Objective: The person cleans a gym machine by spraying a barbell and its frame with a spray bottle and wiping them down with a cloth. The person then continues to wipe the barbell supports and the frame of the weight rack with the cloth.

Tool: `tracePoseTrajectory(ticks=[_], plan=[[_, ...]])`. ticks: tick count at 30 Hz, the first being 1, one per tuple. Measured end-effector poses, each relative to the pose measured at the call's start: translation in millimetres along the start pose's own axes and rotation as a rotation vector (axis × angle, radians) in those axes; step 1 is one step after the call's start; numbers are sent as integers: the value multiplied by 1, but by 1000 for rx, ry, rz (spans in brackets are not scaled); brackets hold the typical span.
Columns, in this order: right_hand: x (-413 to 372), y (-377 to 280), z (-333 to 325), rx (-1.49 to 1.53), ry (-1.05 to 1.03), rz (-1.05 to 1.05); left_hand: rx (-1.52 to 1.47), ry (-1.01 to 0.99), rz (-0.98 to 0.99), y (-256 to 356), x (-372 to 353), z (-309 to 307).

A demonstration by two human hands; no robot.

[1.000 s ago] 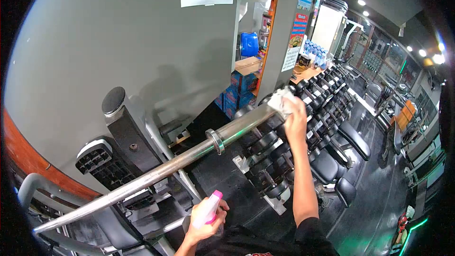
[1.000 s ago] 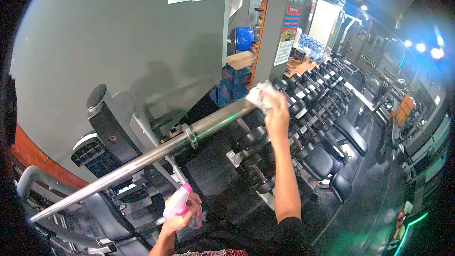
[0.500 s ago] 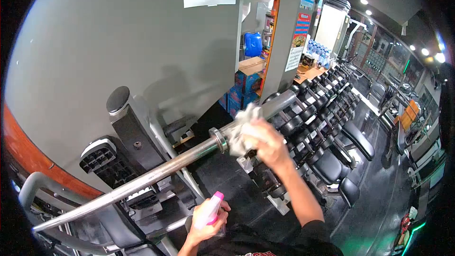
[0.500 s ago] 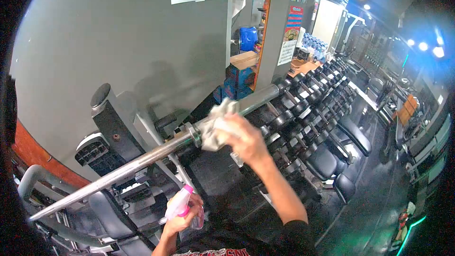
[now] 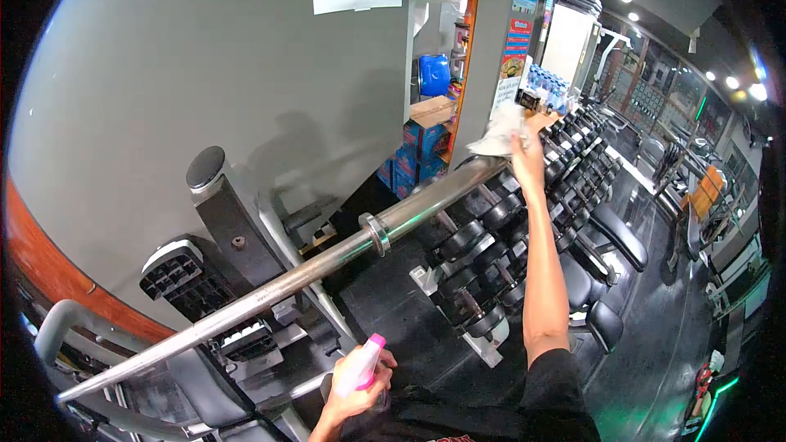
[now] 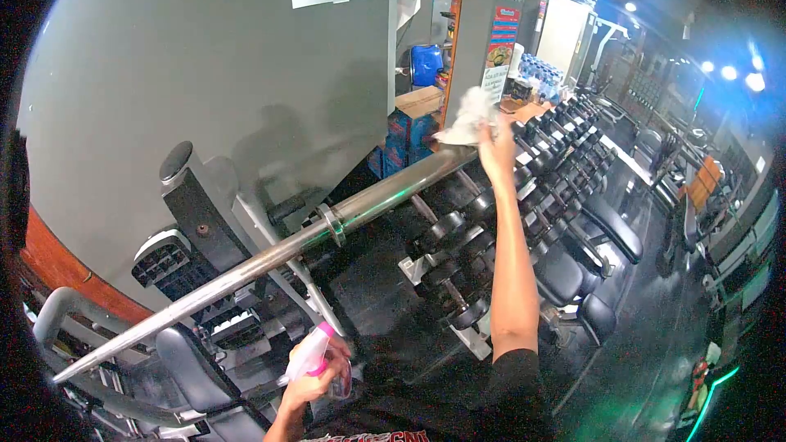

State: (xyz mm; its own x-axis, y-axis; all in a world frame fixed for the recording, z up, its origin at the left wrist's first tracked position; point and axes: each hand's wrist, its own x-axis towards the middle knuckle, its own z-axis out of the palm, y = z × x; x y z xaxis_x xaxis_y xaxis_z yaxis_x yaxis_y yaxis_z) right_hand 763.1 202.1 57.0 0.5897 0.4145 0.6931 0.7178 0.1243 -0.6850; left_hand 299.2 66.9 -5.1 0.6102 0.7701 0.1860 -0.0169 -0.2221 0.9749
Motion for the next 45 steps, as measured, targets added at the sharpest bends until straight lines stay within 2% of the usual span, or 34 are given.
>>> tracePoseTrajectory(ticks=[1, 2, 4, 5, 7, 8, 10, 11, 14, 18, 20, 23, 24, 26, 30, 32, 34, 36, 38, 40, 41, 42, 43, 45], plan=[[4, 6, 6, -35, -161, -119, -17, -14, 7, -4, 0, 0], [4, 11, 18, -15, -233, -34, -34, -29, 15, -5, -1, 0], [-6, -49, 7, -164, -273, 198, -16, -39, 35, -5, 0, 1], [-10, -43, 9, -165, -274, 198, 4, -43, 56, -5, 0, 1], [-19, -23, 16, -62, -108, -21, -48, -8, 4, -4, -2, 5], [-24, -14, 17, -65, -108, -22, -102, 27, -47, -4, -2, 7], [-33, -3, 16, 89, -6, -215, -83, -4, -38, -9, 0, 4], [-36, 3, 17, 124, 10, -245, -56, -38, -32, -11, -1, 3], [-49, 17, 19, 116, 116, -251, -70, -40, -14, -19, 0, 2], [-65, 10, 14, 46, 155, -234, -103, -10, -32, -12, 1, 2], [-67, -12, 9, 6, 162, -230, 32, -30, 50, -8, 1, 0], [-72, -63, 5, -28, 49, -250, -93, 13, -40, -13, -3, 1], [-77, -76, 11, -46, -24, -322, -95, 10, -37, -17, -2, 2], [-100, -127, 19, 34, -234, -330, -174, -6, -74, -26, -1, 2], [-135, -179, 35, 159, -479, -531, -120, -39, -21, -21, 6, 5], [-128, -171, 27, 64, -577, -487, -76, -47, 20, -14, 7, 4], [-104, -146, 18, -69, -488, -501, -24, -46, 52, -13, 5, -1], [-64, -109, 11, -90, -337, -430, 24, -44, 86, -15, 5, -4], [-20, -54, 11, -216, -334, -337, -119, 3, -107, -18, -3, -4], [4, -51, 15, -317, -400, -226, -78, 11, -110, -12, -4, -5], [10, -50, 22, -316, -402, -224, 12, 15, -63, -9, -3, -4], [13, -52, 32, -426, -469, -119, 101, 18, -16, -7, -3, -4], [15, -53, 39, -534, -534, -14, 101, 19, -19, -8, -3, -2], [18, -56, 43, -627, -575, 63, 86, 25, -37, -10, -3, -1]])
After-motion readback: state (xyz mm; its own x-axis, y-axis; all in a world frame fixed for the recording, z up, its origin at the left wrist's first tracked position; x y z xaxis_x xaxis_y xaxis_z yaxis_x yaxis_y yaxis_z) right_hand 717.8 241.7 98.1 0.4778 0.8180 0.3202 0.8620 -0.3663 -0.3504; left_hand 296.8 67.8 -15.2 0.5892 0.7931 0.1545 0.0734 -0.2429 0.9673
